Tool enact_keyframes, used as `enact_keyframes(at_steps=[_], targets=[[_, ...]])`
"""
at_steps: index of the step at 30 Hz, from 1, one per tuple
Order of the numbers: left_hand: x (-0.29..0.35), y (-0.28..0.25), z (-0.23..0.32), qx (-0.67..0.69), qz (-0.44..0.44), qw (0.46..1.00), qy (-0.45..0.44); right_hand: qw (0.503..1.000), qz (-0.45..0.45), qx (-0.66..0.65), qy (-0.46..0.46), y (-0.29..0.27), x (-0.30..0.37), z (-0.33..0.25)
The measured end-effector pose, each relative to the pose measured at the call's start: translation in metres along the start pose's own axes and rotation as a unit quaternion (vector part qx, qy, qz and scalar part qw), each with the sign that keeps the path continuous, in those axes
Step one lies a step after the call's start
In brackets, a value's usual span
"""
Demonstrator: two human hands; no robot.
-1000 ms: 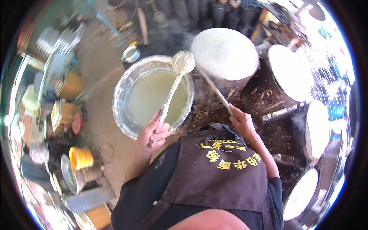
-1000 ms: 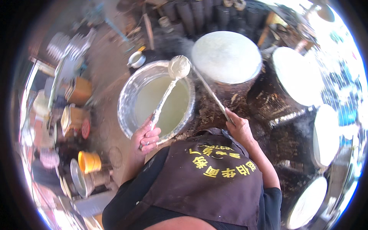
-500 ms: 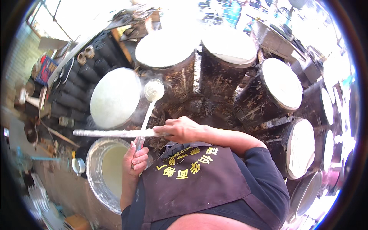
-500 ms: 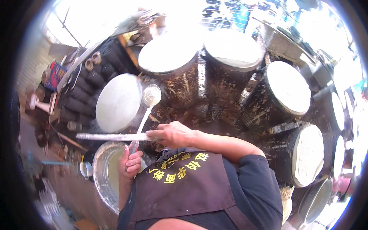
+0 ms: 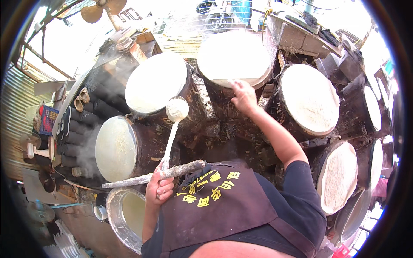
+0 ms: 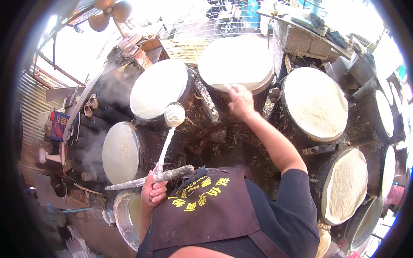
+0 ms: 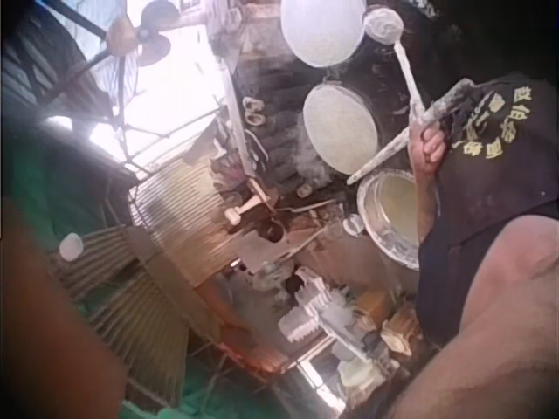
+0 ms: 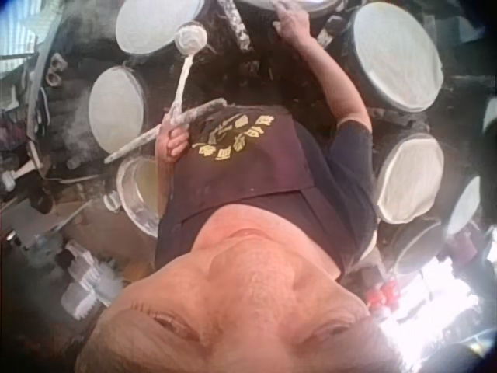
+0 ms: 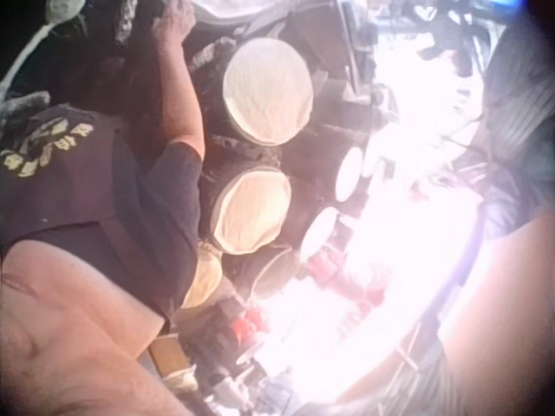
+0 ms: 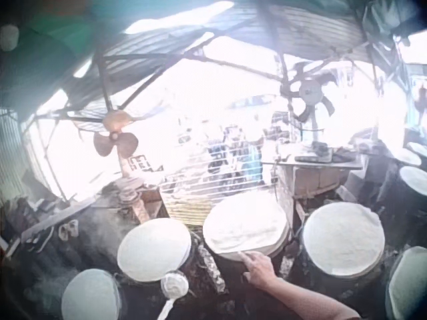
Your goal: The person ladles batter onto multiple hot round griddles, spreads it into thin crepes using a wooden spreader, and removes finished crepes to a stack. The process repeats across several griddles in a continuous workflow.
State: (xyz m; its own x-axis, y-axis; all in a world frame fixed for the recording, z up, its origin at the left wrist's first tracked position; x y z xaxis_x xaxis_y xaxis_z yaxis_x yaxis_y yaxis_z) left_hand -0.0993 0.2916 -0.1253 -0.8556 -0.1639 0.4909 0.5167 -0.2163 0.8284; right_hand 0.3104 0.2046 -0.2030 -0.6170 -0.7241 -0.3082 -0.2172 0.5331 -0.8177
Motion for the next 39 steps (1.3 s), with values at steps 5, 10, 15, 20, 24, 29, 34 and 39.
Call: enact_keyframes(at_steps=[5, 10, 15, 20, 24, 29, 34, 39], targets=[[-0.027, 0.029, -0.003, 0.037, -0.009, 0.999, 0.027, 0.990, -0.003, 0.128, -0.058, 0.036, -0.061, 0.075], [-0.036, 0.043, 0.002, 0.057, -0.005, 0.998, 0.040, 0.987, -0.130, 0.075, -0.055, 0.026, -0.104, 0.067], [-0.036, 0.052, 0.010, 0.060, -0.004, 0.997, 0.045, 0.977, 0.059, 0.074, -0.190, -0.038, -0.134, 0.040], [-0.023, 0.046, 0.026, 0.020, -0.015, 0.999, 0.028, 0.989, 0.093, -0.030, -0.114, -0.101, -0.065, -0.021], [-0.016, 0.033, 0.042, -0.030, -0.011, 0.999, -0.013, 0.981, 0.149, -0.123, -0.023, -0.153, 0.037, -0.060], [-0.006, 0.007, 0.062, -0.067, -0.050, 0.992, -0.099, 0.979, 0.169, -0.086, 0.069, -0.152, 0.155, -0.097], [-0.010, -0.011, 0.058, -0.071, -0.070, 0.975, -0.199, 0.964, 0.112, 0.005, 0.240, -0.105, 0.269, -0.101], [-0.002, 0.011, 0.038, -0.086, -0.133, 0.944, -0.288, 0.910, 0.140, 0.061, 0.384, -0.086, 0.390, -0.091]])
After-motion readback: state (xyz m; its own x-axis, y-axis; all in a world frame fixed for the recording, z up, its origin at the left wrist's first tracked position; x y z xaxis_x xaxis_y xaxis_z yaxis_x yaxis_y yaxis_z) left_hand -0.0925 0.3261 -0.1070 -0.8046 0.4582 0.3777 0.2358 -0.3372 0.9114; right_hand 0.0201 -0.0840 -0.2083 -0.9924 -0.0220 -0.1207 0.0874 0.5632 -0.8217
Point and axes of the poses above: each hand's wrist, its own x-axis away from the middle knuckle, its own y-axis out of the palm, z = x × y, the point moved 3 cm from there along -x, towards the middle knuckle, and after that the axes turned 6 degrees about -x, right-handed, at the moved point
